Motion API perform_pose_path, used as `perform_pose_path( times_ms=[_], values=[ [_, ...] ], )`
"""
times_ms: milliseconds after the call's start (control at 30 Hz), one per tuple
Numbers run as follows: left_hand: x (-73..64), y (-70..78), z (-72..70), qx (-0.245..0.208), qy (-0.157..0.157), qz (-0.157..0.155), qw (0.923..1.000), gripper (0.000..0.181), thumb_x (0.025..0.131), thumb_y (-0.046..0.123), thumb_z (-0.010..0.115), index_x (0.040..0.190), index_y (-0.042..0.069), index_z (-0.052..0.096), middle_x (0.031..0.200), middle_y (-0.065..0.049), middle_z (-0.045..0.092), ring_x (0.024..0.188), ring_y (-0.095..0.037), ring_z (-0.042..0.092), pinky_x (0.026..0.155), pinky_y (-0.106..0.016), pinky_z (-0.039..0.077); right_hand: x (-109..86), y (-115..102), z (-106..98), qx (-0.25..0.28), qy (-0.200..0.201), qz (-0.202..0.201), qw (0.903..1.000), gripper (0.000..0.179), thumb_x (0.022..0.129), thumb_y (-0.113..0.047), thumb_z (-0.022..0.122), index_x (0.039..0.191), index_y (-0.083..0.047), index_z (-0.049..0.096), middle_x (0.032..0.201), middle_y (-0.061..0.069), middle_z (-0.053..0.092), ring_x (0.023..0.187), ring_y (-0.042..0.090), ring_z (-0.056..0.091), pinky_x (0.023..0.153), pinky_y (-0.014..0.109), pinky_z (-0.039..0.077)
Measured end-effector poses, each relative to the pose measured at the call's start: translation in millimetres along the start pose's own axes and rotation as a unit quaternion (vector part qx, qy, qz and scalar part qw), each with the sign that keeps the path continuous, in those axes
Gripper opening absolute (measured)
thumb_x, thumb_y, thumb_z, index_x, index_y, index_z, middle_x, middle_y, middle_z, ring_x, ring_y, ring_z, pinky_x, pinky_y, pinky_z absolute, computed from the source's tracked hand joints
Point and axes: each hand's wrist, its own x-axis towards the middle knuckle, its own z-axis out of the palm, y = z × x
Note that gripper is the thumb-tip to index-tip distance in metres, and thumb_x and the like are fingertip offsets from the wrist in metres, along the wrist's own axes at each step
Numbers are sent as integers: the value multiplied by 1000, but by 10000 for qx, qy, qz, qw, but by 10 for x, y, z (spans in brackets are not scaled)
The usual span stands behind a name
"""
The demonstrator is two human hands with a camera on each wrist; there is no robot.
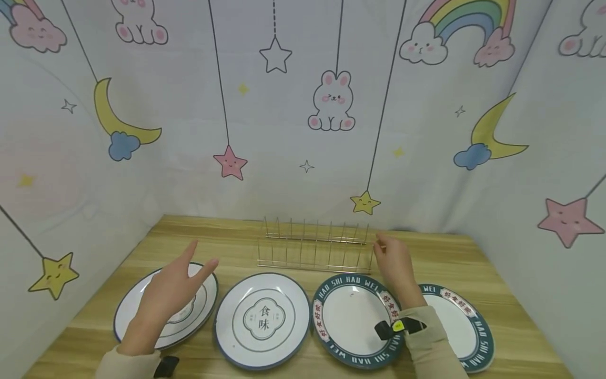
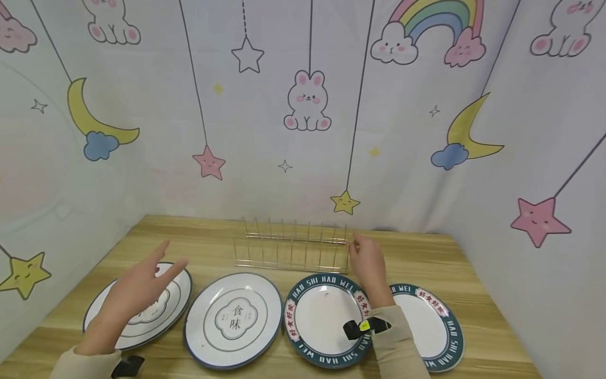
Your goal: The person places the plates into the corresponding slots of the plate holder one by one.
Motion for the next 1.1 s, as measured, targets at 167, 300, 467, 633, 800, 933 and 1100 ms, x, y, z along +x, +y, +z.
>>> perform_pose_path(
  times_ms=[167,300,467,633,800,933,1100],
  values=[
    [-66,-221,-64,15,-82,-98,9999,98,95,72,34,156,0,10,145,-36,36,114,-56,51,72,-59,50,4,10,6,313,-85,107,9994,37,104,-14,50,136,2,55,124,21,62,103,31,64,66,28,57],
    [-100,-389,-102,-30,-100,-227,9997,99,95,72,33,156,-1,7,144,-38,34,122,-60,41,86,-71,41,22,12,10,593,-86,206,9980,36,104,-16,49,137,-1,56,122,19,64,96,28,63,58,26,53],
    [-160,-577,-162,-23,-156,-339,9993,98,97,68,35,155,-5,4,143,-42,31,125,-63,33,90,-75,35,46,-3,16,709,-8,190,9973,35,104,-18,50,135,-3,57,117,16,67,96,25,63,69,30,57],
    [-226,-734,-216,108,-185,-478,9986,97,98,67,34,154,-6,3,143,-43,27,124,-65,31,91,-76,33,50,-18,3,751,76,177,9970,31,103,-17,54,129,-4,62,115,15,68,99,25,64,81,36,58],
    [-282,-872,-226,150,-93,-552,9983,96,97,67,36,154,-5,6,145,-42,27,124,-65,30,91,-76,31,47,-45,-17,759,99,163,9969,27,102,-15,56,124,-3,66,111,14,69,98,25,64,82,36,58],
    [-311,-987,-215,178,-19,-488,9986,93,99,64,39,154,-5,9,144,-42,27,124,-66,29,91,-76,30,44,-52,-26,747,60,232,9969,27,102,-14,56,125,-3,66,108,12,70,95,24,64,80,36,58],
    [-338,-1109,-179,229,-6,-399,9989,91,100,59,43,151,-10,12,145,-43,25,125,-65,27,94,-76,28,26,-51,-24,704,-36,321,9970,29,102,-15,56,127,-4,65,109,13,69,94,24,63,80,36,57]
  ],
)
